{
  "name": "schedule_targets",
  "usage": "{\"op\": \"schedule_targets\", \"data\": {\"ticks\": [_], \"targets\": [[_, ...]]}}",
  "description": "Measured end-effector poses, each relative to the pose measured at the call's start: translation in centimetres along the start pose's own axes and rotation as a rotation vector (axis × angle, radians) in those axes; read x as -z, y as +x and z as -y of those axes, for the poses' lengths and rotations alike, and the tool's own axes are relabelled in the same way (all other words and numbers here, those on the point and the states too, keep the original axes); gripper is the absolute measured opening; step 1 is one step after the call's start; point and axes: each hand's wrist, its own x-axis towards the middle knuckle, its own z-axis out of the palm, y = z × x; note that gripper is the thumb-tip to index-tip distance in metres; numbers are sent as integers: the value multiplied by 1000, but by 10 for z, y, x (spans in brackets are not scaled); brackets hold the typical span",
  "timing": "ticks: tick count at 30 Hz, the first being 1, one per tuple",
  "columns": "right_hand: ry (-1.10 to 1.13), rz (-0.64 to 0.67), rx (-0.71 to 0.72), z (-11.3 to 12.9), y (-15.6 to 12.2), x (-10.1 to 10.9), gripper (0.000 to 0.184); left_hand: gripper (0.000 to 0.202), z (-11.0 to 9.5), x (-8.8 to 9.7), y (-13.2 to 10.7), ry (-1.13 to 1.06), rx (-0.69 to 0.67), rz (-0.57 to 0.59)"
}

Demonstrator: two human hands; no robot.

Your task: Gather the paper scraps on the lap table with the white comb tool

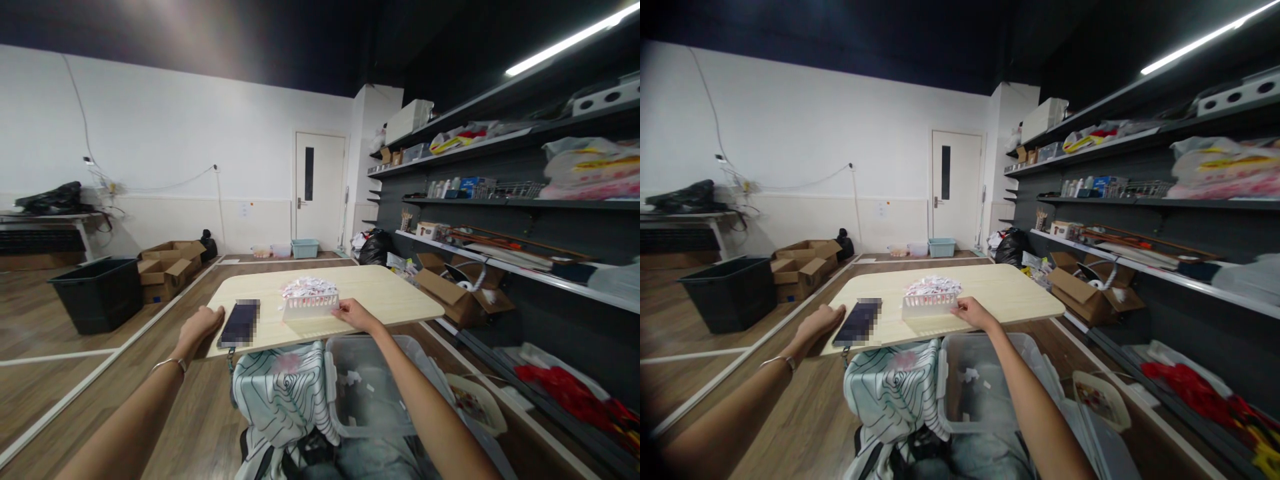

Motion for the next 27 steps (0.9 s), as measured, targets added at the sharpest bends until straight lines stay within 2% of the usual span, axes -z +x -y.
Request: {"op": "schedule_targets", "data": {"ticks": [16, 27], "targets": [[-10, -25, -32, 9, 0, -4, 43, 86, 3, -1, 4, 9, -6, 21], [12, 12, -8, 7, 3, -3, 46, 86, 7, 0, 7, 16, 16, 31]]}}
